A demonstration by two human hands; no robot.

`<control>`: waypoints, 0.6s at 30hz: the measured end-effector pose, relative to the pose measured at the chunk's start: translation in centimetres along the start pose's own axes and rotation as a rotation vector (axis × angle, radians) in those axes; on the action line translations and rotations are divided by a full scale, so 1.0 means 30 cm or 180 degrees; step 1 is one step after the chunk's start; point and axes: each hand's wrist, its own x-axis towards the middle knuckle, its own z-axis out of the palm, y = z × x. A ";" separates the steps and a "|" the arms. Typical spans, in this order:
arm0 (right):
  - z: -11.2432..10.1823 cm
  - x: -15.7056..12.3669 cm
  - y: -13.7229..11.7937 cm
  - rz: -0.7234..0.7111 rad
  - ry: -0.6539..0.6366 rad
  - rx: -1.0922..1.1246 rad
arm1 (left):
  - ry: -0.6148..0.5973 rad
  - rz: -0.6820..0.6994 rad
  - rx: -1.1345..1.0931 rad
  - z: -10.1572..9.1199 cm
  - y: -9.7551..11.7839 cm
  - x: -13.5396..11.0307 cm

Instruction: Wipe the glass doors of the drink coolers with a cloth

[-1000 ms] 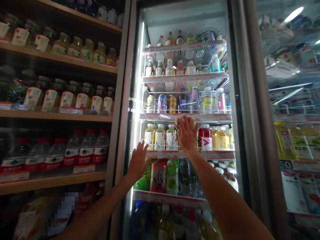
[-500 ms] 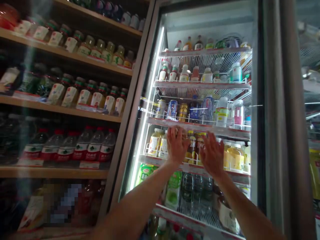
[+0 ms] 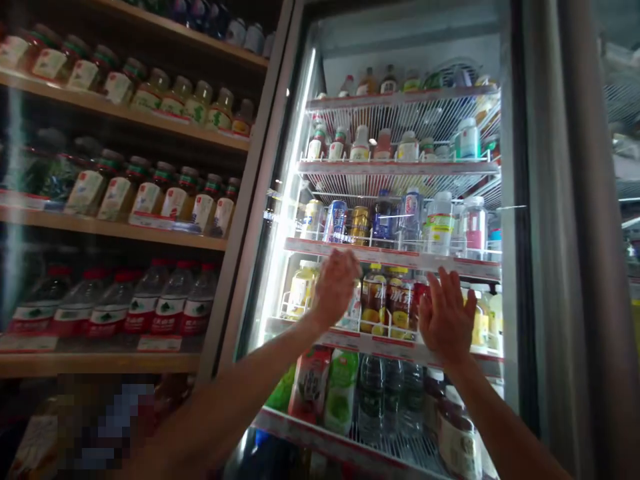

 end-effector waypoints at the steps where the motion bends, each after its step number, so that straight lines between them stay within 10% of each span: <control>1: -0.006 0.000 0.014 -0.0063 -0.0045 0.0016 | -0.0158 0.0494 -0.0143 0.021 0.049 0.005; 4: -0.033 -0.006 0.073 -0.0083 -0.0187 -0.0060 | -0.0311 0.0697 -0.0337 0.007 0.032 0.015; 9: -0.061 -0.021 0.131 0.0479 -0.0069 -0.0348 | 0.0474 -0.1375 -0.0019 -0.058 -0.125 0.036; 14: -0.066 -0.031 0.142 0.0419 -0.0122 -0.0390 | -0.0418 0.0579 -0.0673 0.028 0.076 0.025; 18: -0.073 -0.046 0.157 0.0394 -0.0328 -0.0451 | -0.0013 -0.0177 -0.0289 -0.017 -0.055 0.013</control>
